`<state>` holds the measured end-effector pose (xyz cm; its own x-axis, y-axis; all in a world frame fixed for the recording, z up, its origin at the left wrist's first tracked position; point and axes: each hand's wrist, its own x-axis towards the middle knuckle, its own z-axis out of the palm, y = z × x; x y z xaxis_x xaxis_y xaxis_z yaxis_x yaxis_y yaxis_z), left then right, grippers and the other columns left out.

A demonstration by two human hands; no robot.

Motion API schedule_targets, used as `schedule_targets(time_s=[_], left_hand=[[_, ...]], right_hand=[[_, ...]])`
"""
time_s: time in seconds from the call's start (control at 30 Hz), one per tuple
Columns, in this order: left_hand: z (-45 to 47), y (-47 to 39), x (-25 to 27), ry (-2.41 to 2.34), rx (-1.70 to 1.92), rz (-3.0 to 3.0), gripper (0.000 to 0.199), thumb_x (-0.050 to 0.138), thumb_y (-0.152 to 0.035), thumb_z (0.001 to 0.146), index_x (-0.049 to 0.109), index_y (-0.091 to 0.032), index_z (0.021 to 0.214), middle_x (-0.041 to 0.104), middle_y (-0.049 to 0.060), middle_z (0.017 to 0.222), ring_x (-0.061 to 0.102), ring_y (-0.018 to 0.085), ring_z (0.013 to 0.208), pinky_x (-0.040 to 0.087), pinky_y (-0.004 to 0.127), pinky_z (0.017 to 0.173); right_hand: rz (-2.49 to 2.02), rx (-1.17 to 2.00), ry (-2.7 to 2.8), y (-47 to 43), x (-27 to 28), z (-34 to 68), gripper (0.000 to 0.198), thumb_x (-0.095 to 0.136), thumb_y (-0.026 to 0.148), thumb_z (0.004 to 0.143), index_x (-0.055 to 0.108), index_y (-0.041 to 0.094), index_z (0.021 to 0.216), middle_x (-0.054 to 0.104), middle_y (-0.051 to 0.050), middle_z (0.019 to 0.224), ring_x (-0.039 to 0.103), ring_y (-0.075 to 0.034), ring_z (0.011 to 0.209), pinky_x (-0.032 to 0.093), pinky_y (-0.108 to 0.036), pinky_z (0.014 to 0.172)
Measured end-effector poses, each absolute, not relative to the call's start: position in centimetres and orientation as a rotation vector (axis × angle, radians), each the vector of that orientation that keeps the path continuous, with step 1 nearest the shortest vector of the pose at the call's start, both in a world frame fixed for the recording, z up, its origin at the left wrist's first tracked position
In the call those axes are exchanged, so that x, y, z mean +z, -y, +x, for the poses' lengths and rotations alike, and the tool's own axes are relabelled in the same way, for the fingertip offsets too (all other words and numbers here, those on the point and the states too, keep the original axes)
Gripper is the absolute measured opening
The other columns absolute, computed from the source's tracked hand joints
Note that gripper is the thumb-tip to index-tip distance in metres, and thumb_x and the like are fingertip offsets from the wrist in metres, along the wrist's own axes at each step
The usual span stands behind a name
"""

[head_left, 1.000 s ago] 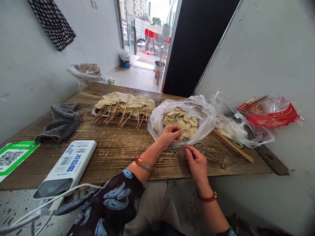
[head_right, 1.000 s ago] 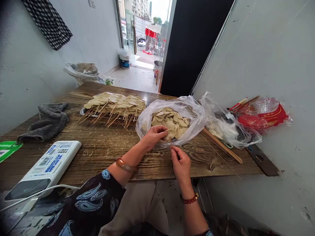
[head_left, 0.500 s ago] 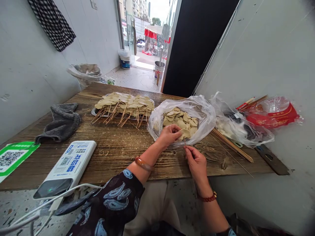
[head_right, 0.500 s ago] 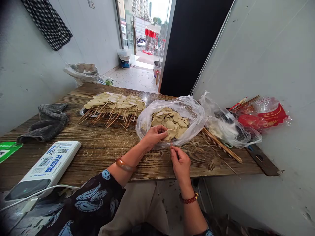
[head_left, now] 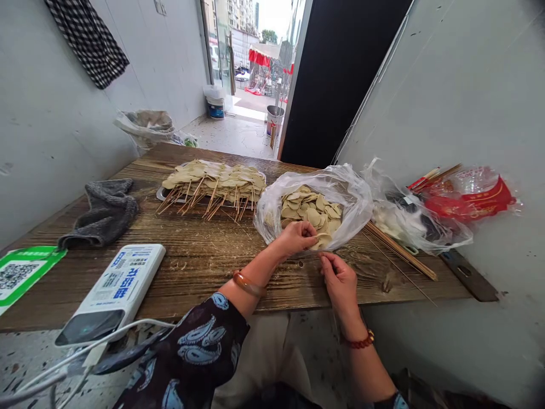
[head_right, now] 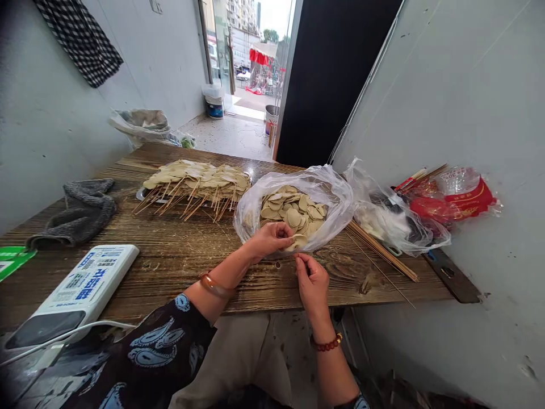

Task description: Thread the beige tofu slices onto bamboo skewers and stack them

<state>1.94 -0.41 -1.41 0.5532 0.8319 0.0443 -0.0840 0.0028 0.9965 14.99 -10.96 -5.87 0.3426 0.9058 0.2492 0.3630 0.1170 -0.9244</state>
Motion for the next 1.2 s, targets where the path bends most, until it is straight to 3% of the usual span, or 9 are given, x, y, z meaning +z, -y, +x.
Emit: schedule_targets(time_s=[0.2,0.33,0.57,0.83,0.93,1.03,1.1,1.2], left_hand=[[1.9,1.0,-0.8,-0.65,0.758,1.385,0.036,0.068,-0.044,0.067,0.06,-0.013,0.082,0.051,-0.003,0.063,0.042,0.007,0.054,0.03,0.02,0.05],[1.9,1.1,-0.7,-0.615,0.752,1.555,0.044,0.059,-0.055,0.073,0.052,-0.013,0.058,0.039,-0.005,0.052,0.032,0.006,0.051,0.021,0.022,0.048],[1.8,0.7,-0.8,-0.816,0.955,1.532,0.044,0.054,-0.053,0.078,0.046,-0.016,0.056,0.036,-0.005,0.049,0.031,0.007,0.049,0.021,0.022,0.047],[2.3,1.6,-0.8,-0.731,0.792,1.786,0.044,0.055,-0.043,0.078,0.035,-0.017,0.049,0.027,-0.006,0.049,0.024,0.006,0.05,0.017,0.024,0.048],[2.3,1.6,-0.6,-0.697,0.764,1.854,0.036,0.059,-0.038,0.075,0.045,-0.015,0.05,0.035,-0.005,0.049,0.03,0.007,0.05,0.022,0.022,0.048],[1.8,0.6,-0.5,-0.749,0.911,1.73,0.022,0.059,-0.036,0.076,0.063,-0.015,0.072,0.055,-0.002,0.06,0.046,0.01,0.056,0.034,0.021,0.053],[1.2,-0.4,-0.7,-0.885,1.057,1.617,0.025,0.055,-0.036,0.08,0.066,-0.014,0.084,0.061,0.001,0.067,0.053,0.012,0.059,0.04,0.022,0.057],[0.3,-1.7,-1.0,-1.152,1.225,1.657,0.023,0.051,-0.032,0.083,0.066,-0.014,0.083,0.062,0.003,0.069,0.056,0.014,0.065,0.043,0.024,0.062]], right_hand=[[-1.438,0.607,1.168,11.1,-5.9,15.1,0.034,0.056,0.046,0.085,0.07,0.015,0.088,0.053,0.002,0.058,0.046,-0.012,0.052,0.036,-0.022,0.049],[-1.429,0.618,1.184,11.2,-5.8,15.0,0.032,0.056,0.045,0.085,0.069,0.016,0.086,0.053,0.002,0.059,0.045,-0.011,0.052,0.036,-0.021,0.048],[-1.463,0.614,1.231,11.2,-5.5,14.9,0.033,0.057,0.044,0.084,0.073,0.016,0.095,0.06,0.0,0.062,0.048,-0.011,0.05,0.038,-0.022,0.046],[-1.46,0.505,1.184,11.3,-5.5,14.9,0.036,0.057,0.047,0.083,0.073,0.016,0.092,0.059,0.0,0.059,0.049,-0.012,0.052,0.04,-0.022,0.048],[-1.456,0.505,1.144,11.4,-5.6,14.9,0.037,0.058,0.048,0.082,0.072,0.015,0.09,0.057,0.001,0.057,0.047,-0.011,0.05,0.039,-0.022,0.047],[-1.45,0.544,1.049,11.4,-5.6,14.7,0.038,0.059,0.049,0.081,0.07,0.014,0.091,0.055,0.001,0.058,0.045,-0.01,0.049,0.037,-0.022,0.046],[-1.418,0.57,0.95,11.4,-5.6,14.7,0.038,0.06,0.049,0.081,0.068,0.014,0.093,0.055,0.002,0.06,0.043,-0.01,0.048,0.036,-0.021,0.045],[-1.333,0.588,0.838,11.4,-5.6,14.6,0.035,0.062,0.047,0.081,0.066,0.015,0.094,0.053,0.003,0.059,0.041,-0.009,0.048,0.034,-0.02,0.044]])
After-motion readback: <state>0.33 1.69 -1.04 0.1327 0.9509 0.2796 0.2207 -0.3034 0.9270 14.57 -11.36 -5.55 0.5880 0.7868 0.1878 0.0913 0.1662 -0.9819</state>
